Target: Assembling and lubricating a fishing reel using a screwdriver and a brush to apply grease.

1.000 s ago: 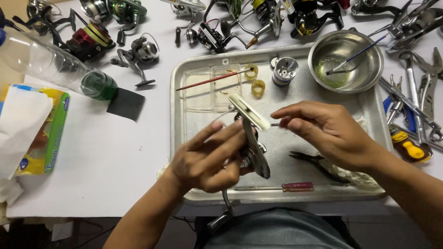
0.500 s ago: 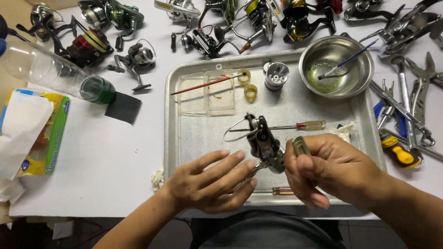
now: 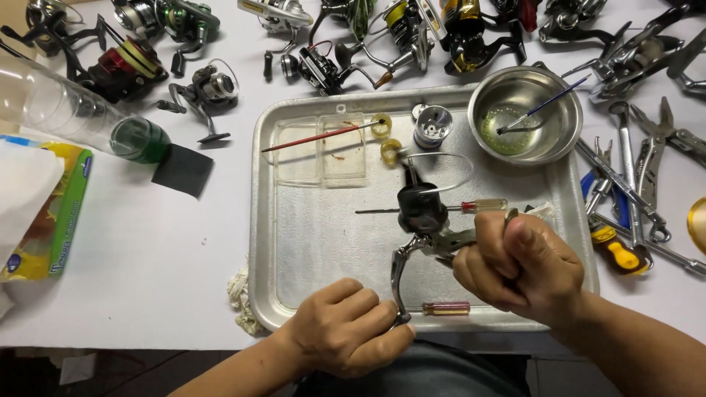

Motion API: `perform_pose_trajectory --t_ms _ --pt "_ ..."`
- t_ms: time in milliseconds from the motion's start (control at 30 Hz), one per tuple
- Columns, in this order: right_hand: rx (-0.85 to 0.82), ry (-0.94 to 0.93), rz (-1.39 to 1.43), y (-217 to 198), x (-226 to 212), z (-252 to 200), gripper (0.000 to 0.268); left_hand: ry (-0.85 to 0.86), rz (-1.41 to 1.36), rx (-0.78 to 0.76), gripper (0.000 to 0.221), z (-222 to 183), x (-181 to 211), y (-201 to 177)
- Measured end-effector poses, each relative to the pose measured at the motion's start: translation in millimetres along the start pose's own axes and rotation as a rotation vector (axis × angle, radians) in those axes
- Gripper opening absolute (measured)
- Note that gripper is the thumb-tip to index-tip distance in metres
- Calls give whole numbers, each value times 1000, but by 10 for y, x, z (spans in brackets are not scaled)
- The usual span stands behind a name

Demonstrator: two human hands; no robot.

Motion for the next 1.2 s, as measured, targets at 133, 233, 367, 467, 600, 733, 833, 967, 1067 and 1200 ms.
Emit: perform_pose_trajectory --t_ms 133,233,367,467,600,733,833,967,1067,1200 --pt "-2 -8 -75 -48 100 26 43 -89 -30 86 10 36 -103 -55" --pt "-3 30 -143 -54 215 30 45 -186 -14 154 15 29 -271 -159" --pt "-11 66 -114 -32 303 -5 45 -467 79 241 26 -235 -669 -266" --pt "12 3 -106 22 197 -25 47 -761 25 141 14 -457 -954 -266" --pt "72 -77 -102 3 122 -43 47 -755 -81 10 12 -537 -870 -106" --pt "72 -141 -102 -15 97 -27 44 -418 -288 -13 16 -140 -442 -64" --pt "76 -98 -139 -25 163 -19 45 -327 -371 80 13 104 -337 -218" --pt "65 -31 -120 7 266 -32 45 -418 -272 238 13 148 -477 -429" --pt "84 -13 -102 -1 303 -45 45 -571 -73 263 15 -73 -732 -470" --pt "74 11 -88 9 290 -67 47 -746 36 127 11 -344 -971 -401"
Point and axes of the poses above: each hand's wrist, its own z-axis towards the middle knuckle, its own y-axis out of the palm, x = y × z, the point moved 9 cm from there along z, towards the middle knuckle, and after that the axes turned 4 degrees about y, right-handed, at the moved point
